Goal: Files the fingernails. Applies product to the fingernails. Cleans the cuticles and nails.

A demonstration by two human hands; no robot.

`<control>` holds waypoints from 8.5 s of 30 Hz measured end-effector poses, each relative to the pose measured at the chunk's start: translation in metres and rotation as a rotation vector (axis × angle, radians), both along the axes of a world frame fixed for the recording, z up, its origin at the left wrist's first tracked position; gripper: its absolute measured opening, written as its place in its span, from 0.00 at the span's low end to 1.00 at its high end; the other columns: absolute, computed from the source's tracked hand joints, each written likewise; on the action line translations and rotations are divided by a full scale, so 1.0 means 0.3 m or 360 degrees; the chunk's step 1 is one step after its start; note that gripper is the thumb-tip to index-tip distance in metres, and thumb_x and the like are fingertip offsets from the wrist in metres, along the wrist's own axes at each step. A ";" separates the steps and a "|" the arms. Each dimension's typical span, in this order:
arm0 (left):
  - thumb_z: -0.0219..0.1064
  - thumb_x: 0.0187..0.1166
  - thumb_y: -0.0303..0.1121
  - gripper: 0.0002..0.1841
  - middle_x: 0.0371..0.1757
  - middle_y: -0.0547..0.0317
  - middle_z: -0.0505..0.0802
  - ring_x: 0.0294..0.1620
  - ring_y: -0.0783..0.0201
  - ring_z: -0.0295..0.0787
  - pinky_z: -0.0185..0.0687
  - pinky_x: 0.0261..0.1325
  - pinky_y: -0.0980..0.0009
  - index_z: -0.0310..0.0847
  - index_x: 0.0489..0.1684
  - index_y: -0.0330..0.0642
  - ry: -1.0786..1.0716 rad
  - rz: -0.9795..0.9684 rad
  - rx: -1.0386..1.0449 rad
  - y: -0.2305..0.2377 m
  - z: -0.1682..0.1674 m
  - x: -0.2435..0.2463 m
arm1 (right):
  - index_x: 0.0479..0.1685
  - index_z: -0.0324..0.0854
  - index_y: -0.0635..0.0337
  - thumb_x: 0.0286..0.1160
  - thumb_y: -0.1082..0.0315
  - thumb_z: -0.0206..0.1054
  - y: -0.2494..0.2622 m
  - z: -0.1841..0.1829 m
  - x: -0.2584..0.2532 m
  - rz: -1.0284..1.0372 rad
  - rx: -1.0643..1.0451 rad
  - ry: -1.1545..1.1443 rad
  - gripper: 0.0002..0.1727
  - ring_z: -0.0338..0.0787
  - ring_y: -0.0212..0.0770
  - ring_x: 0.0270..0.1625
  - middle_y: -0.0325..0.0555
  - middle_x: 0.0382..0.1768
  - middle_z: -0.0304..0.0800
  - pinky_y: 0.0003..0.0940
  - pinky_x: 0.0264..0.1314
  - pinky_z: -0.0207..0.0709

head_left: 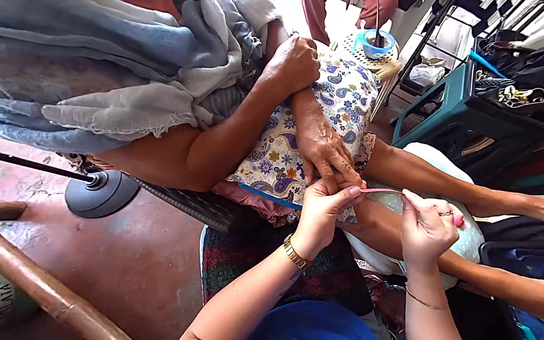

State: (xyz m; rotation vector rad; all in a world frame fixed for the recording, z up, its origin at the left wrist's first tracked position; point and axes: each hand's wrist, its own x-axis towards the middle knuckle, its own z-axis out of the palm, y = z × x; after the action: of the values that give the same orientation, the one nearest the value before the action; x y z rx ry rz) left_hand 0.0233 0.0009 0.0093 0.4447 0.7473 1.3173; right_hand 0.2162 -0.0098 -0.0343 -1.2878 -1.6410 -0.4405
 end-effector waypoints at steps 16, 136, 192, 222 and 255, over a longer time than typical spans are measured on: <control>0.69 0.71 0.11 0.08 0.38 0.46 0.96 0.38 0.61 0.97 0.93 0.51 0.68 0.85 0.43 0.26 0.0046 0.0046 0.0034 0.006 -0.014 0.005 | 0.38 0.98 0.59 0.71 0.69 0.74 -0.038 -0.015 -0.032 -0.0104 -0.0177 0.0089 0.07 0.85 0.38 0.34 0.49 0.26 0.89 0.33 0.51 0.70; 0.54 0.90 0.31 0.15 0.40 0.48 0.96 0.41 0.61 0.95 0.91 0.50 0.66 0.88 0.46 0.32 -0.0016 -0.0256 0.0048 0.017 -0.097 -0.065 | 0.40 0.93 0.66 0.71 0.72 0.70 -0.130 0.021 -0.174 0.0228 -0.0349 0.0007 0.08 0.95 0.49 0.36 0.54 0.30 0.94 0.41 0.42 0.88; 0.55 0.89 0.41 0.12 0.31 0.66 0.86 0.31 0.73 0.83 0.83 0.40 0.76 0.81 0.42 0.45 0.0150 -0.0316 0.0203 -0.017 -0.045 -0.083 | 0.39 0.91 0.65 0.78 0.66 0.68 -0.278 0.008 -0.208 0.0337 -0.0479 0.0159 0.10 0.90 0.33 0.30 0.45 0.28 0.93 0.26 0.34 0.83; 0.52 0.92 0.39 0.17 0.37 0.60 0.92 0.38 0.68 0.91 0.89 0.47 0.71 0.86 0.42 0.44 0.0007 -0.0387 0.0039 -0.010 -0.031 -0.102 | 0.29 0.88 0.66 0.74 0.72 0.66 -0.225 0.063 -0.239 0.0380 -0.0301 -0.0042 0.09 0.81 0.38 0.19 0.46 0.16 0.82 0.28 0.23 0.71; 0.48 0.93 0.41 0.21 0.37 0.60 0.92 0.40 0.69 0.91 0.88 0.51 0.71 0.86 0.39 0.43 -0.0033 -0.0436 0.0070 -0.010 -0.043 -0.115 | 0.40 0.92 0.56 0.78 0.65 0.69 -0.148 0.068 -0.197 0.0481 -0.0156 -0.0121 0.08 0.89 0.38 0.38 0.43 0.30 0.92 0.32 0.53 0.79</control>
State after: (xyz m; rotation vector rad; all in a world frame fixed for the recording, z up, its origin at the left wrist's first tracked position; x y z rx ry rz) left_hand -0.0111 -0.0022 -0.0035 0.5479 0.6169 1.0815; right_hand 0.1570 -0.0541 -0.0140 -1.0794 -1.9048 -0.2294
